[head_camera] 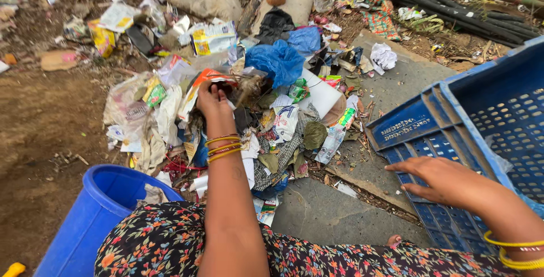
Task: The person sorts through a pile of trash on the ground by hand, picking up various plastic wrappers, containers, and scraps and placing some into a blue plastic crate while putting others into a blue bucket.
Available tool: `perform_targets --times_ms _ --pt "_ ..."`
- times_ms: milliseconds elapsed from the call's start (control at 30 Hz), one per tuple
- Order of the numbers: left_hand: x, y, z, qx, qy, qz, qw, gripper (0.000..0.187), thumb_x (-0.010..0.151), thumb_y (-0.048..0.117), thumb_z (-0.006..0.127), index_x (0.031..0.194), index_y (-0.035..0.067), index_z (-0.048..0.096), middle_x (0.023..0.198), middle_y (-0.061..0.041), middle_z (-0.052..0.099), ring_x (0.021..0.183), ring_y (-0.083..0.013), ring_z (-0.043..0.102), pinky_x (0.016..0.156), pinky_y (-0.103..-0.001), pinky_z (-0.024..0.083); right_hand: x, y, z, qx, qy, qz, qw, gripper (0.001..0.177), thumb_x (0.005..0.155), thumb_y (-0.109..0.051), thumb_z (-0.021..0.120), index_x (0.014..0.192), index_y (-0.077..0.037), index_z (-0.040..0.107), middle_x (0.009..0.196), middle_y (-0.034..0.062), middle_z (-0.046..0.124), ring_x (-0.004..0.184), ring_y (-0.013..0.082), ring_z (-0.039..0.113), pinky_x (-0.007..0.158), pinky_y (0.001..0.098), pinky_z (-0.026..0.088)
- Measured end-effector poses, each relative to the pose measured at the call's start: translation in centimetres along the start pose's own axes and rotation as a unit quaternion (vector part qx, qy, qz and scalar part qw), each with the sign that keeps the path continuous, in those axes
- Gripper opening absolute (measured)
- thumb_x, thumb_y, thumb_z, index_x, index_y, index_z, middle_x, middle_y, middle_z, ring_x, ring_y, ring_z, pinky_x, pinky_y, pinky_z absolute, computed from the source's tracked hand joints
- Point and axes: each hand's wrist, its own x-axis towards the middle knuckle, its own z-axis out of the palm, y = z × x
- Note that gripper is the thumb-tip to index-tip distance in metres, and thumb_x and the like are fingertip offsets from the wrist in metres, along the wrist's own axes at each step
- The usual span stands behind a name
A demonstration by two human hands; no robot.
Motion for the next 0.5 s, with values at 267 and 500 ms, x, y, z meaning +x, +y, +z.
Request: perform_targets --times_ms 267,500 --pt "-18.9 -2.5 8.5 0.187 -0.267 0.283 0.902 0.028 0.088 0.003 0.072 0.115 0.006 0.069 0.097 0.0 0.066 0.08 -0.007 0.057 0.072 -0.025 0.047 -2.2 -0.6 -0.5 -0.006 0.062 -0.018 0.998 0.06 0.088 -0.04 0.067 0.145 -0.03 0.053 0.139 0.0016 0.061 0.129 0.0253 0.058 0.11 0.0409 0.046" --pt "-30.4 -3.6 8.2 0.364 -0.38 0.367 0.767 0.029 0.089 0.007 0.078 0.117 0.002 0.076 0.105 -0.005 0.074 0.09 -0.0083 0.067 0.084 -0.024 0.054 -3.0 -0.8 -1.2 -0.011 0.227 -0.086 0.97 0.054 0.086 -0.034 0.07 0.138 -0.023 0.06 0.126 0.0071 0.067 0.12 0.0285 0.061 0.101 0.0441 0.049"
